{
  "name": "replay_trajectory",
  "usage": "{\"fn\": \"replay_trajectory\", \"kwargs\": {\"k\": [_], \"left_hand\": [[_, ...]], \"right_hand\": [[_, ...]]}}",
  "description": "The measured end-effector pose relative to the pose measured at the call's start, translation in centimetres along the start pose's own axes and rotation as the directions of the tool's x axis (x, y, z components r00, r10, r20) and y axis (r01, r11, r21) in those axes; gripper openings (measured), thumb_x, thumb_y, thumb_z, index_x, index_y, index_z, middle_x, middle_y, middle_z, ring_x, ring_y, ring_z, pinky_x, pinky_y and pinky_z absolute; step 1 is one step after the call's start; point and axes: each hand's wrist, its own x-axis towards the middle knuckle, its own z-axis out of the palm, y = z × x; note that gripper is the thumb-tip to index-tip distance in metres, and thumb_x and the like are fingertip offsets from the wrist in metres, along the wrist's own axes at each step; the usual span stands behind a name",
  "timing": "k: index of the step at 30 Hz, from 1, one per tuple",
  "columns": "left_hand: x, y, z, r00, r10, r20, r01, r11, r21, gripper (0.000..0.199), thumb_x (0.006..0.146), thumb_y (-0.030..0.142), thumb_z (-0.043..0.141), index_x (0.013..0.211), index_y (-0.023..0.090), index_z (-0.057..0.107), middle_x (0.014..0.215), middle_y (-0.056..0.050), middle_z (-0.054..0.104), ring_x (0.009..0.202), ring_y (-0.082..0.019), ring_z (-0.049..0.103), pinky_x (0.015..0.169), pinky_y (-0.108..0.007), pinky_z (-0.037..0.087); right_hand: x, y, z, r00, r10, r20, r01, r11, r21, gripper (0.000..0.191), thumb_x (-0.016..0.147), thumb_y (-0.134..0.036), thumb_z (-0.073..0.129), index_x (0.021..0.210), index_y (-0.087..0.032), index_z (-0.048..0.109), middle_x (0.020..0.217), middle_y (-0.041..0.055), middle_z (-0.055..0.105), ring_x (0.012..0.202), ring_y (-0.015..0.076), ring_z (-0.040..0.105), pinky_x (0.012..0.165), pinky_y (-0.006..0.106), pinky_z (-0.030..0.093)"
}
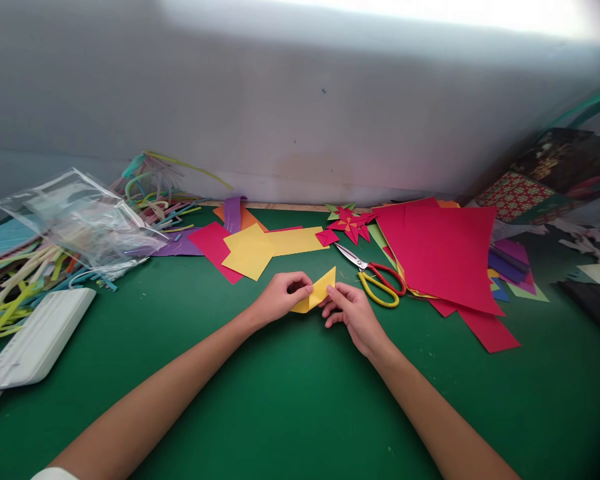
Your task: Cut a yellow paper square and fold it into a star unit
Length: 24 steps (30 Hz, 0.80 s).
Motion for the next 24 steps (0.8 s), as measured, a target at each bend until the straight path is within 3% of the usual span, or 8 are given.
{"fn": "replay_trajectory", "kwargs": {"k": [4, 10, 19, 24], "left_hand": [[0.4, 0.8, -1.3, 0.993, -0.028, 0.113, 0.027, 1.000, 0.006, 0.026, 0.093, 0.040, 0.061, 0.084, 0.016, 0.067, 0.072, 0.001, 0.058, 0.066, -0.013, 0.050, 0.061, -0.024, 0.038], [0.4, 2.0, -2.0, 0.989, -0.004, 0.148, -0.006, 0.998, 0.064, 0.026, 0.094, 0.039, 0.058, 0.084, 0.017, 0.068, 0.077, -0.001, 0.063, 0.072, -0.016, 0.055, 0.065, -0.026, 0.043], [0.3, 2.4, -2.1, 0.991, 0.042, 0.126, -0.060, 0.987, 0.147, 0.024, 0.092, 0.036, 0.058, 0.083, 0.017, 0.069, 0.075, -0.001, 0.065, 0.069, -0.015, 0.057, 0.064, -0.026, 0.044], [0.2, 2.7, -1.8, 0.994, 0.054, 0.097, -0.067, 0.988, 0.141, 0.025, 0.093, 0.036, 0.058, 0.083, 0.017, 0.070, 0.079, -0.002, 0.067, 0.072, -0.016, 0.058, 0.066, -0.026, 0.045]], "right_hand": [[-0.1, -0.3, -0.1, 1.000, -0.009, 0.016, 0.009, 1.000, 0.027, 0.038, 0.084, -0.054, 0.078, 0.088, -0.017, 0.073, 0.080, 0.0036, 0.069, 0.061, 0.0127, 0.061, 0.046, 0.022, 0.055], [-0.4, 0.0, 0.4, 0.999, -0.009, 0.052, 0.014, 0.996, -0.091, 0.041, 0.086, -0.056, 0.075, 0.089, -0.015, 0.077, 0.081, 0.0084, 0.077, 0.061, 0.0145, 0.065, 0.054, 0.024, 0.056], [-0.4, 0.5, 0.6, 1.000, -0.022, 0.004, 0.022, 0.997, -0.071, 0.046, 0.086, -0.059, 0.075, 0.074, -0.014, 0.076, 0.071, 0.0114, 0.077, 0.057, 0.0171, 0.068, 0.054, 0.027, 0.056], [-0.5, 0.4, 1.0, 1.000, -0.026, 0.016, 0.027, 0.999, -0.044, 0.044, 0.086, -0.058, 0.074, 0.086, -0.014, 0.079, 0.081, 0.0120, 0.080, 0.059, 0.0162, 0.067, 0.052, 0.026, 0.056]]}}
